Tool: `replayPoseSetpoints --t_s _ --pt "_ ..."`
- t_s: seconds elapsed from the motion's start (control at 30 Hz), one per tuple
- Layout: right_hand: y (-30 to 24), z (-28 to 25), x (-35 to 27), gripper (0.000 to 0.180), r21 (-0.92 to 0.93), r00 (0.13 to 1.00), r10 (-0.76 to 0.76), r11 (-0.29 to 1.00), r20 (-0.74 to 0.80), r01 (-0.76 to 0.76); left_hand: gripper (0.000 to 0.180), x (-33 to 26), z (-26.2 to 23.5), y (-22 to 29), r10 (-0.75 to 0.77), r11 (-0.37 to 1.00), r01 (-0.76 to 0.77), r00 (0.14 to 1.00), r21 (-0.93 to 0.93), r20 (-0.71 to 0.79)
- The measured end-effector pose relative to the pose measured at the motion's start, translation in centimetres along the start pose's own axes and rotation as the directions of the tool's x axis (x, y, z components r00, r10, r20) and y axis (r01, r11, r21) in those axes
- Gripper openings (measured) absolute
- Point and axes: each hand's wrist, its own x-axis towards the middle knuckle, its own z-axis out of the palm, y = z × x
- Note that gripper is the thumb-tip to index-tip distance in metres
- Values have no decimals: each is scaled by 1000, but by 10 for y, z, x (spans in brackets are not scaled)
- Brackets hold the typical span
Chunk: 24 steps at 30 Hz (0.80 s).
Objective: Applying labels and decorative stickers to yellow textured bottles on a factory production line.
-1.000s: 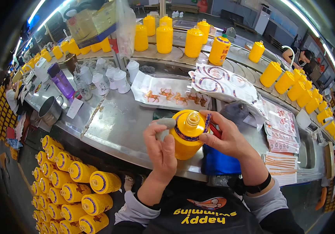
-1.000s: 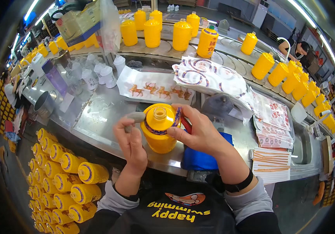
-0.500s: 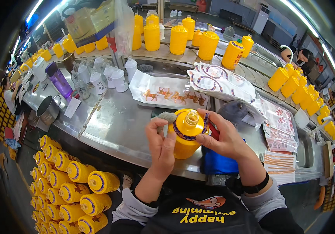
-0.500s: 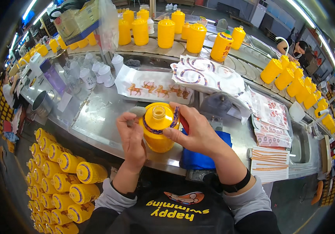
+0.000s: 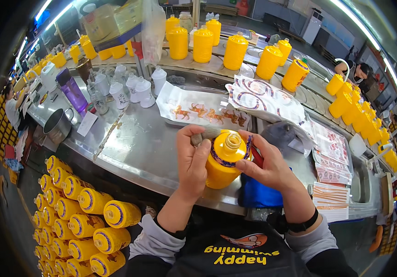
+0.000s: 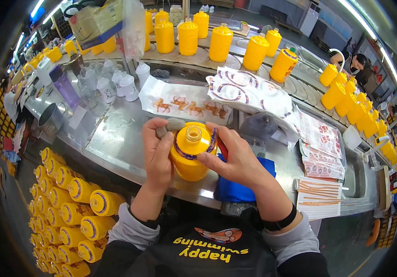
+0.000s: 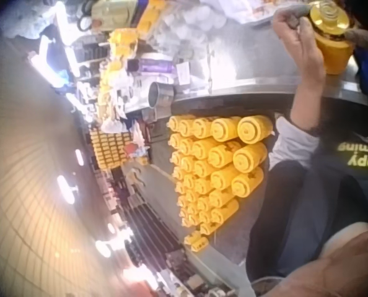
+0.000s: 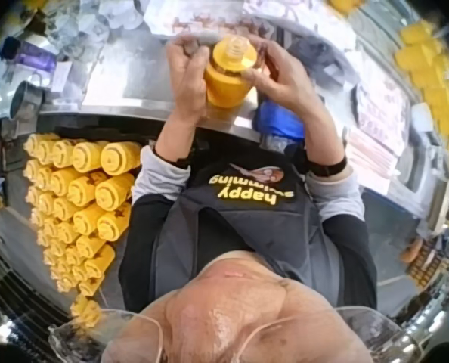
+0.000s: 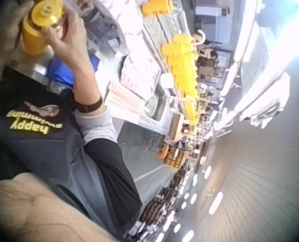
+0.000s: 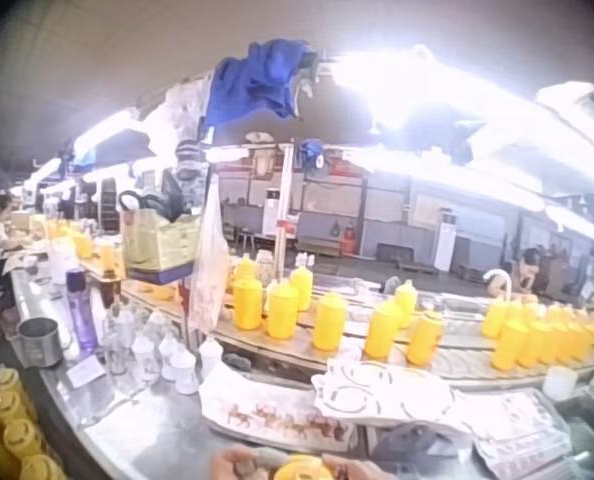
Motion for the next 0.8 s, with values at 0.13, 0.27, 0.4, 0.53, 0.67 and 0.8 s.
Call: replayPoseSetpoints --t_s 0.13,0.27,0.4,0.53,0.67,0.8 --pt "2 2 1 73 -8 1000 -24 1000 -5 24 17 2 -19 -6 325 747 -344 935 569 139" --pt "4 0 1 73 30 1000 -18 999 -22 18 14 -17 -22 -5 542 275 -574 755 771 369" --pt "0 -3 2 74 37 1000 12 999 18 -13 8 -43 -16 8 491 63 -609 709 790 507" --pt "-4 -2 2 72 -8 1000 24 1000 16 -24 9 -51 -5 12 440 5 -619 706 785 554" --pt "1 3 2 71 12 999 -35 999 -24 35 11 -51 11 15 377 -21 -624 719 781 584" --pt "5 4 1 71 121 998 -43 992 -41 48 22 -52 12 8 395 117 -616 748 779 533"
